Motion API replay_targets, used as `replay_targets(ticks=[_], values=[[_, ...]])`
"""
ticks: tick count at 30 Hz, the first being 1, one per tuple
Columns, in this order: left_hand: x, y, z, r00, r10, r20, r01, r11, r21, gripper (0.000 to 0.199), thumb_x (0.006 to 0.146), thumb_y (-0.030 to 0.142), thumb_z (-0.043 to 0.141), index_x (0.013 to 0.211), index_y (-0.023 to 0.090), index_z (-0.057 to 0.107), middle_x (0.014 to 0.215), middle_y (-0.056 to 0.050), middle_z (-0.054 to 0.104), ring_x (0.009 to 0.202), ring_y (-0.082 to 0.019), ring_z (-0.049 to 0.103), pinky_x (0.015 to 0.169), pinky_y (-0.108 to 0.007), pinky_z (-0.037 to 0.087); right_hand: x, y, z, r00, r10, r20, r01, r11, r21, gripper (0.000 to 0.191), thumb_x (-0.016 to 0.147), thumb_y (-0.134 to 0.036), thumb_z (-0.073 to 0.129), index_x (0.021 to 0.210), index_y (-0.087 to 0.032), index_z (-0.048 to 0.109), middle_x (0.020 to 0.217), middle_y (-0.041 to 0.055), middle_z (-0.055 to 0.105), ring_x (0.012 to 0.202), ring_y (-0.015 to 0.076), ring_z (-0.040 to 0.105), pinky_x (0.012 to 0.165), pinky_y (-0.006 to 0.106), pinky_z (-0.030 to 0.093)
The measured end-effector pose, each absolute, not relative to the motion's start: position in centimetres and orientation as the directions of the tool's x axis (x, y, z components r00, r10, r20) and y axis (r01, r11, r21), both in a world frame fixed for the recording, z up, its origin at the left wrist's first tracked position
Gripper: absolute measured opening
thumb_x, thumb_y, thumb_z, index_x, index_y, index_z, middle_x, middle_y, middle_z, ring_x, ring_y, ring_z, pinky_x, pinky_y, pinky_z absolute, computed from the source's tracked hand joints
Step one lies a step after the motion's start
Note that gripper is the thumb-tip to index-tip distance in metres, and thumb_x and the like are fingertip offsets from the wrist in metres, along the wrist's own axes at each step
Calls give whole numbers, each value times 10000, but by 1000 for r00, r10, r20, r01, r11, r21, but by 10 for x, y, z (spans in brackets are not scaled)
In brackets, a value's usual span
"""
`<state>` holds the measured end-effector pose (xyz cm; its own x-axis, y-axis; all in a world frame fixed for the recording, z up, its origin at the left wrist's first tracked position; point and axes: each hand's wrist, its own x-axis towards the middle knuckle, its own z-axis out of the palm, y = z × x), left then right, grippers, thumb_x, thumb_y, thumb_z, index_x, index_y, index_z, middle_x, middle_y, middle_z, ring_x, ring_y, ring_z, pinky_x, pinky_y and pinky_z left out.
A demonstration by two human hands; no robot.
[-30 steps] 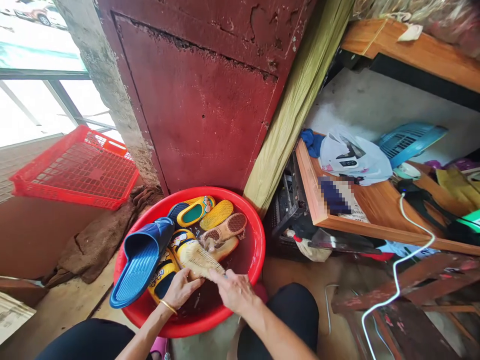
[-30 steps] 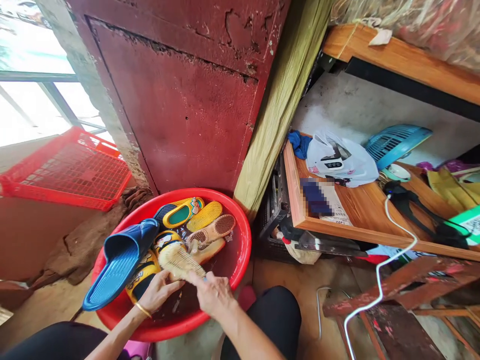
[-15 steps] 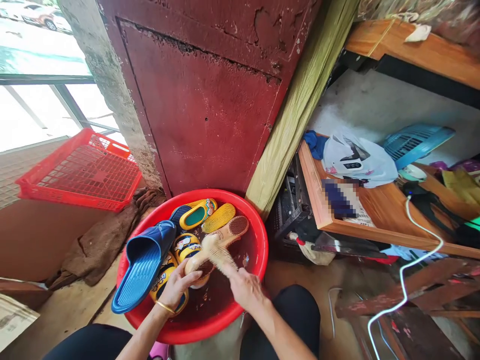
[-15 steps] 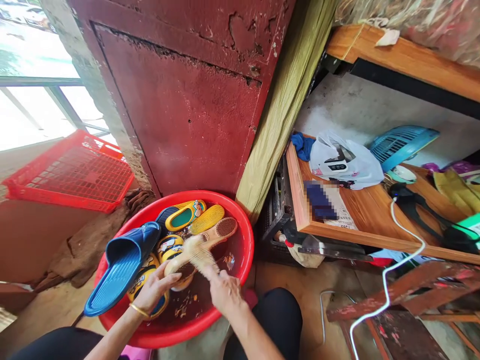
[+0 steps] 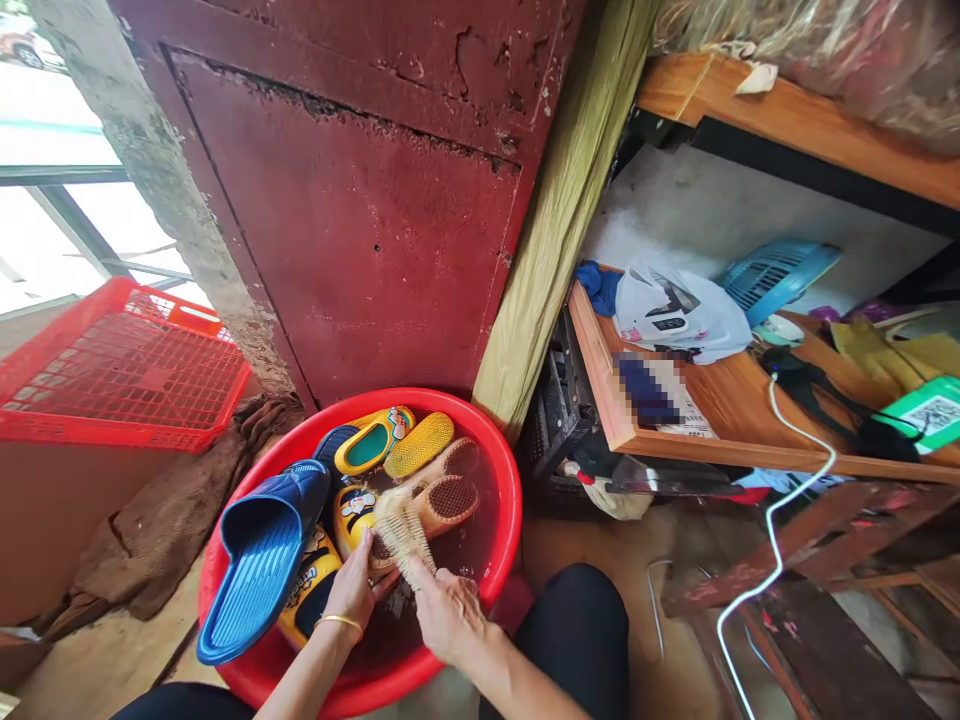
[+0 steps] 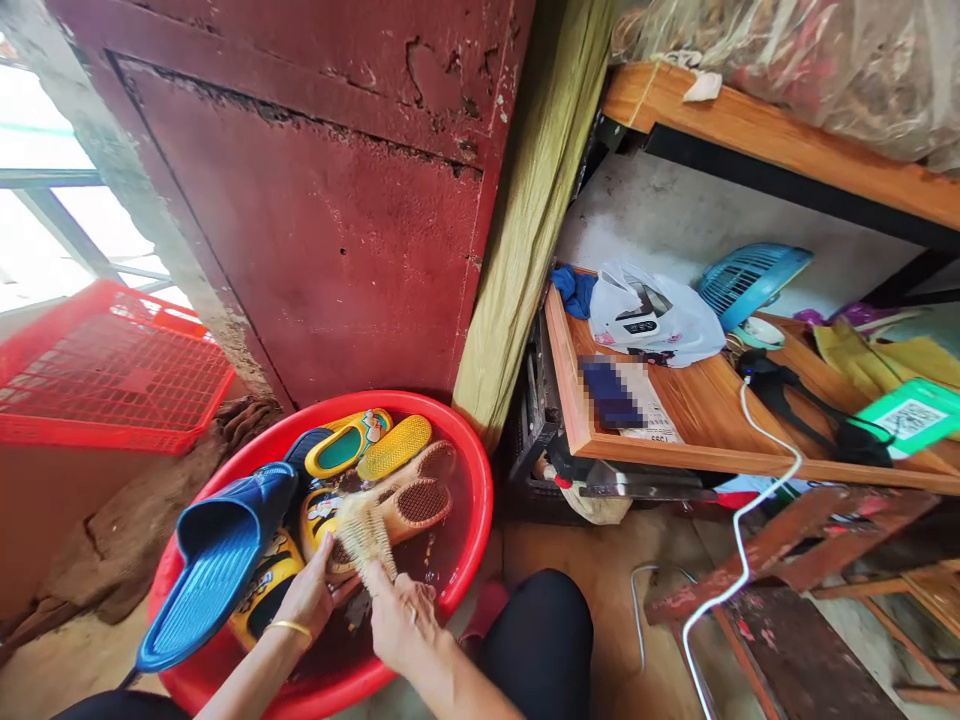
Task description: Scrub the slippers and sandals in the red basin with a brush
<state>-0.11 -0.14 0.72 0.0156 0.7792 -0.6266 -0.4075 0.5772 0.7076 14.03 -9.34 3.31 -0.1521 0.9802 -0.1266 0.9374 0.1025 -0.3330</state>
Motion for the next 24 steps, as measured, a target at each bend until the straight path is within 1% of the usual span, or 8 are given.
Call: replay_targets(ticks=[4, 7, 9, 11, 15, 17, 21, 24], values=[[2, -1, 1, 74, 734, -675, -498, 614, 613, 256, 920, 371, 622, 1006, 158, 734, 909, -94, 796, 833, -244, 767, 733, -376, 618, 147, -85, 37, -164, 975, -151, 961, 122, -250, 630, 952, -216, 437, 1564, -333, 346, 1047, 99, 731, 863, 270, 728, 779, 397, 571], [1, -4, 1, 142, 722, -677, -549, 627, 553, 208, 898, 316, 666, 1046, 179, 720, 900, -65, 793, 784, -204, 766, 783, -374, 623, 163, -66, 43, -11, 986, -166, 974, -27, -224, 628, 949, -169, 425, 1556, -324, 367, 1067, 117, 735, 937, 282, 728, 819, 412, 561], [0, -6, 1, 147, 724, -673, -549, 626, 554, 220, 888, 295, 681, 1078, 187, 708, 934, -60, 789, 766, -183, 760, 785, -360, 626, 172, -57, 47, 114, 979, -167, 965, -149, -215, 614, 953, -126, 385, 1552, -262, 385, 1068, 141, 739, 976, 278, 725, 845, 396, 552], [-2, -7, 1, 140, 724, -676, -548, 625, 556, 238, 891, 289, 678, 1104, 185, 699, 961, -62, 786, 762, -175, 756, 782, -354, 628, 172, -55, 48, 161, 973, -163, 954, -196, -226, 611, 950, -98, 357, 1549, -218, 390, 1052, 146, 747, 992, 266, 725, 866, 374, 545], [-4, -6, -1, 134, 724, -677, -543, 625, 560, 298, 888, 303, 684, 1168, 200, 688, 988, -72, 787, 781, -187, 760, 770, -361, 631, 150, -68, 45, -45, 982, -184, 958, -9, -285, 631, 924, -137, 414, 1537, -285, 392, 1036, 117, 755, 915, 274, 741, 817, 382, 557], [-4, -6, -2, 128, 735, -665, -533, 617, 579, 331, 863, 286, 713, 1187, 221, 688, 1011, -68, 787, 788, -183, 760, 760, -348, 627, 146, -71, 46, -73, 979, -188, 958, 17, -287, 635, 916, -154, 435, 1533, -300, 395, 1059, 127, 750, 925, 294, 739, 821, 414, 558], [-5, -7, -3, 127, 767, -629, -519, 592, 617, 278, 820, 239, 753, 1096, 223, 719, 1039, -52, 777, 842, -185, 755, 775, -340, 621, 175, -52, 57, 225, 938, -264, 901, -304, -309, 549, 948, -124, 394, 1485, -205, 472, 1075, 176, 749, 1036, 298, 723, 879, 411, 543], [-2, -8, -6, 97, 777, -621, -514, 574, 638, 185, 833, 214, 732, 1018, 212, 728, 1049, -40, 764, 858, -175, 741, 803, -353, 621, 196, -32, 61, 295, 908, -297, 854, -390, -345, 473, 953, -100, 393, 1387, -168, 567, 1107, 177, 749, 1090, 272, 711, 902, 361, 539]])
